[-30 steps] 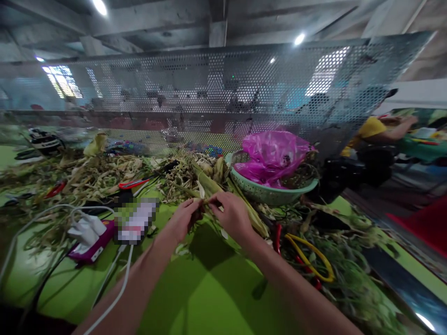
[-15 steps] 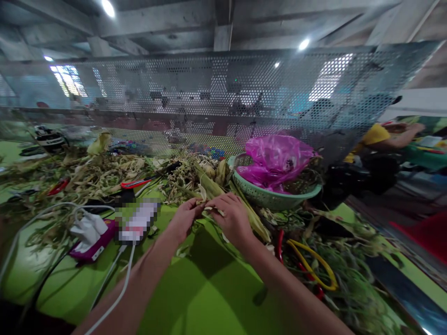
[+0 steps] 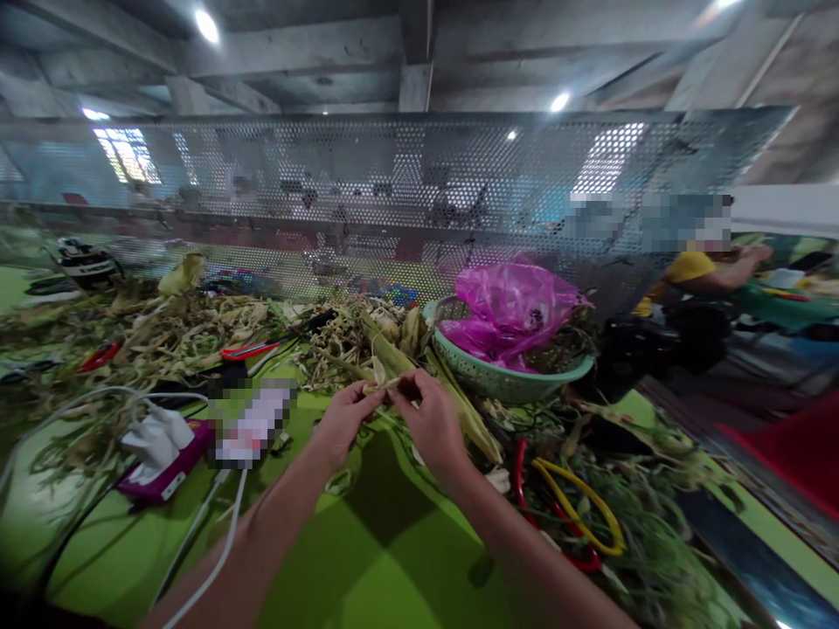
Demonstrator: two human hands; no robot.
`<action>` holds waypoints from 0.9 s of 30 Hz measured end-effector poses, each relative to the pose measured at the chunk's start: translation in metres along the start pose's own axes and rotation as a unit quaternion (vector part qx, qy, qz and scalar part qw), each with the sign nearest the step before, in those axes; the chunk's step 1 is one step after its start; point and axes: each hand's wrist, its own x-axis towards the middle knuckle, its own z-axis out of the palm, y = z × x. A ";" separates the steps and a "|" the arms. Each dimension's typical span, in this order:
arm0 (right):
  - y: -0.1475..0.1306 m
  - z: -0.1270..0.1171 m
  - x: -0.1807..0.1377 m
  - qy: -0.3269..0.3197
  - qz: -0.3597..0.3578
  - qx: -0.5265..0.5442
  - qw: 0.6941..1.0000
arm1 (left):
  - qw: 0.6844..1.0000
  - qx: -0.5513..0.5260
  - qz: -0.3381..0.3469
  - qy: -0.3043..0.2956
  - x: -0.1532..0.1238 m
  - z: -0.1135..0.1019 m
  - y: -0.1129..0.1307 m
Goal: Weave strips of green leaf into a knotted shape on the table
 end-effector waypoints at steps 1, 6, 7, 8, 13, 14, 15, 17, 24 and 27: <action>0.000 0.002 -0.001 -0.002 0.008 0.028 1.000 | 1.000 -0.010 -0.004 0.022 0.001 -0.001 0.000; 0.003 0.008 -0.002 -0.015 0.120 0.178 0.977 | 0.994 -0.063 -0.047 0.080 0.001 -0.002 0.002; 0.004 0.008 -0.002 -0.013 0.141 0.199 0.970 | 0.994 -0.069 -0.050 0.075 0.001 -0.002 0.003; 0.005 0.007 -0.002 -0.009 0.154 0.211 0.965 | 0.994 -0.071 -0.051 0.068 0.000 -0.001 0.004; 0.000 0.006 -0.002 0.026 0.118 0.151 0.981 | 0.996 -0.041 -0.059 0.061 0.001 -0.003 0.002; -0.003 0.005 -0.002 0.029 0.095 0.127 0.987 | 0.996 -0.027 -0.056 0.063 0.002 -0.003 0.001; -0.005 0.005 -0.003 0.026 0.071 0.103 0.992 | 0.997 -0.011 -0.051 0.062 0.003 -0.004 0.000; -0.007 0.004 -0.004 0.010 0.023 0.062 0.998 | 0.997 0.017 -0.037 0.060 0.004 -0.004 -0.002; -0.005 0.001 -0.005 -0.038 -0.074 -0.029 0.996 | 0.999 0.032 -0.018 0.020 0.004 -0.001 0.000; -0.006 -0.002 -0.004 -0.034 -0.082 -0.038 0.995 | 0.999 0.052 0.009 -0.005 0.005 0.000 -0.004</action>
